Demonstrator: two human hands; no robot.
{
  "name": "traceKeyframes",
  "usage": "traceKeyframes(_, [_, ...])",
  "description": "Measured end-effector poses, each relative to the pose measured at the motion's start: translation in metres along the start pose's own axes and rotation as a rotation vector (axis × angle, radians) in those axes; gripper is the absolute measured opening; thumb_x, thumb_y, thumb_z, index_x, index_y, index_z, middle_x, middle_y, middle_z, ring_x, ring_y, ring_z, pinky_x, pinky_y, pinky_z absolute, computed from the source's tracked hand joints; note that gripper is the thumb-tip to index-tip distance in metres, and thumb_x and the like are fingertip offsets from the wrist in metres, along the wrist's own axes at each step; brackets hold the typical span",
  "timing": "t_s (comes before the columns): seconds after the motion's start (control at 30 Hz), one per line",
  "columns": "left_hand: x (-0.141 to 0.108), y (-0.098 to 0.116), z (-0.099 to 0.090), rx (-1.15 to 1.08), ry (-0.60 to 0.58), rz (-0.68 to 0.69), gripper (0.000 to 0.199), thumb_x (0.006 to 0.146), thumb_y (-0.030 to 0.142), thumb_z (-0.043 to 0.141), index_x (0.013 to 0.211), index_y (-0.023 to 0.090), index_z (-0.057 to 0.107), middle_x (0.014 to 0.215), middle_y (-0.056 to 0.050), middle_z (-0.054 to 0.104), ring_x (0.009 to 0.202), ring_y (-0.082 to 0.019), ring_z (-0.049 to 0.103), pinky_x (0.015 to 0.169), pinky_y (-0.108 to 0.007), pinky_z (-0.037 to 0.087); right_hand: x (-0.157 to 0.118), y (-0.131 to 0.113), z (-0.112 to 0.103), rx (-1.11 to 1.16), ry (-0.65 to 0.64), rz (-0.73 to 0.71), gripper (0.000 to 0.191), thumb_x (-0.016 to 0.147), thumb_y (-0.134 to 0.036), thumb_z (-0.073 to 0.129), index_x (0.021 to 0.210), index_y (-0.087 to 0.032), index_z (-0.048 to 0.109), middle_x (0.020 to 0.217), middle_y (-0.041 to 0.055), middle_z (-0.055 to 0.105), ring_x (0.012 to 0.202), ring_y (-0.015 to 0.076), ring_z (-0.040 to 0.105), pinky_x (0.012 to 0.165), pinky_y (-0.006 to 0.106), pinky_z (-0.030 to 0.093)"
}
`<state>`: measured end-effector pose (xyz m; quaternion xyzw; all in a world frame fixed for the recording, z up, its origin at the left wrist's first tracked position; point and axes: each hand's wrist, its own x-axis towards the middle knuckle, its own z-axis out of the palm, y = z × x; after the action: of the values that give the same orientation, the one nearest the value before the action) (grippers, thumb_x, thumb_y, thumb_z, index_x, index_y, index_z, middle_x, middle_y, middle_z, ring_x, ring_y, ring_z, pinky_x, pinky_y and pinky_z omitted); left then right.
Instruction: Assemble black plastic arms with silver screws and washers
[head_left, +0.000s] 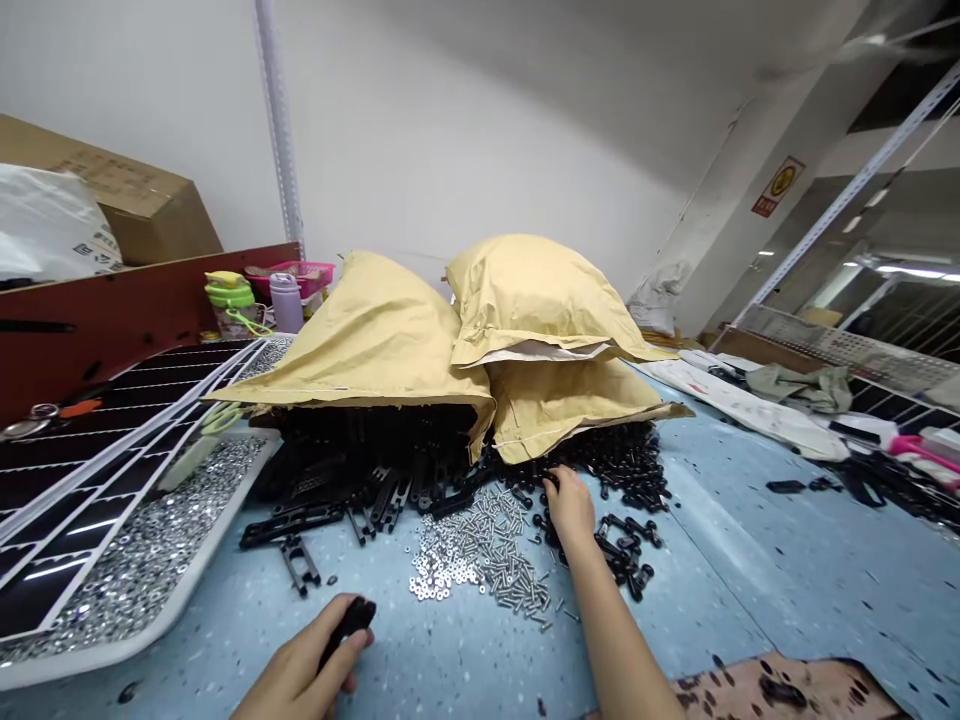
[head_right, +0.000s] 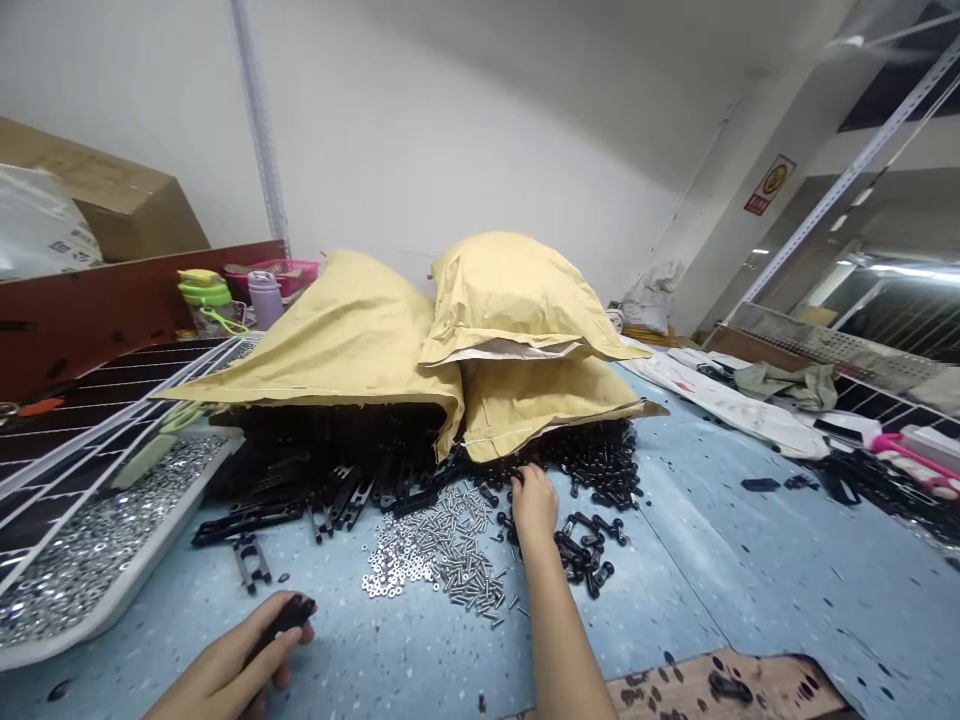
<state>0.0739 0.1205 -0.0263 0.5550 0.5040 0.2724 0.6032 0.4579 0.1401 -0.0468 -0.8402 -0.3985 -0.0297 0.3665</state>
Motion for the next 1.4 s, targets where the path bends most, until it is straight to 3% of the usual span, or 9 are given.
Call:
traceKeyframes(0.27, [0.002, 0.034, 0.021, 0.087, -0.257, 0.134, 0.033, 0.087, 0.046, 0.051, 0.110, 0.022, 0.053, 0.084, -0.002, 0.064, 0.067, -0.018, 0.059, 0.056, -0.024, 0.044, -0.025, -0.028, -0.034, 0.254, 0.026, -0.114, 0.042, 0.086, -0.037, 0.042, 0.109, -0.010, 0.065, 0.102, 0.0162, 0.064, 0.096, 0.0286, 0.057, 0.088, 0.043, 0.043])
traceKeyframes(0.5, [0.000, 0.039, 0.041, 0.061, -0.223, 0.248, 0.027, 0.091, 0.042, 0.046, 0.106, 0.019, 0.052, 0.087, -0.004, 0.063, 0.076, -0.019, 0.059, 0.065, -0.027, 0.045, -0.142, -0.112, -0.034, 0.564, -0.567, -0.339, 0.017, 0.085, -0.026, 0.046, 0.082, -0.021, 0.062, 0.076, 0.0014, 0.063, 0.071, 0.0182, 0.059, 0.065, 0.028, 0.046])
traceKeyframes(0.6, [-0.007, 0.030, 0.040, 0.107, -0.201, 0.265, 0.025, 0.092, 0.039, 0.045, 0.106, 0.019, 0.052, 0.083, -0.003, 0.063, 0.076, -0.019, 0.059, 0.067, -0.028, 0.045, -0.174, -0.129, -0.026, 0.657, -0.579, -0.276, 0.018, 0.093, -0.028, 0.037, 0.089, -0.021, 0.053, 0.077, 0.0004, 0.057, 0.071, 0.0171, 0.055, 0.065, 0.028, 0.043])
traceKeyframes(0.7, [-0.017, 0.022, 0.029, 0.060, -0.228, 0.183, 0.029, 0.094, 0.040, 0.041, 0.114, 0.021, 0.049, 0.097, -0.005, 0.062, 0.083, -0.020, 0.059, 0.067, -0.028, 0.045, -0.181, -0.127, -0.022, 0.850, -0.560, -0.134, 0.020, 0.096, -0.033, 0.032, 0.095, -0.022, 0.048, 0.082, 0.0010, 0.057, 0.073, 0.0167, 0.055, 0.069, 0.029, 0.044])
traceKeyframes(0.8, [-0.025, 0.020, 0.017, 0.139, -0.215, 0.148, 0.029, 0.094, 0.041, 0.040, 0.114, 0.022, 0.049, 0.083, -0.001, 0.059, 0.074, -0.018, 0.056, 0.067, -0.027, 0.043, -0.176, -0.124, -0.026, 0.950, -0.645, -0.040, 0.019, 0.095, -0.034, 0.034, 0.098, -0.022, 0.049, 0.075, -0.0013, 0.054, 0.066, 0.0157, 0.051, 0.064, 0.027, 0.042])
traceKeyframes(0.97, [-0.030, 0.023, 0.015, 0.173, -0.257, 0.139, 0.029, 0.093, 0.041, 0.042, 0.114, 0.023, 0.048, 0.077, 0.002, 0.052, 0.066, -0.016, 0.048, 0.061, -0.025, 0.039, -0.182, -0.132, -0.029, 0.789, -0.898, -0.134, 0.019, 0.087, -0.023, 0.040, 0.100, -0.022, 0.053, 0.061, -0.0062, 0.045, 0.057, 0.0148, 0.048, 0.055, 0.025, 0.038])
traceKeyframes(1.1, [-0.030, 0.017, 0.029, 0.046, -0.316, 0.104, 0.033, 0.094, 0.045, 0.039, 0.114, 0.019, 0.045, 0.071, 0.002, 0.049, 0.064, -0.015, 0.049, 0.062, -0.025, 0.041, -0.194, -0.134, -0.023, 0.712, -0.795, -0.195, 0.017, 0.093, -0.027, 0.038, 0.108, -0.023, 0.045, 0.067, -0.0046, 0.055, 0.060, 0.0161, 0.056, 0.059, 0.027, 0.043])
traceKeyframes(1.23, [-0.031, 0.007, 0.035, 0.058, -0.276, 0.108, 0.038, 0.095, 0.045, 0.037, 0.121, 0.018, 0.042, 0.073, 0.001, 0.050, 0.067, -0.016, 0.050, 0.065, -0.027, 0.042, -0.198, -0.129, -0.020, 0.596, -0.555, -0.324, 0.028, 0.096, -0.027, 0.034, 0.113, -0.022, 0.056, 0.102, 0.0064, 0.062, 0.094, 0.0207, 0.059, 0.081, 0.031, 0.046])
traceKeyframes(1.4, [-0.035, 0.010, 0.026, 0.176, -0.265, 0.130, 0.035, 0.094, 0.041, 0.043, 0.124, 0.024, 0.046, 0.099, -0.005, 0.059, 0.095, -0.024, 0.053, 0.084, -0.033, 0.041, -0.191, -0.126, -0.029, 0.607, -0.566, -0.369, 0.028, 0.096, -0.022, 0.029, 0.098, -0.021, 0.056, 0.070, 0.0000, 0.057, 0.061, 0.0161, 0.056, 0.057, 0.025, 0.043])
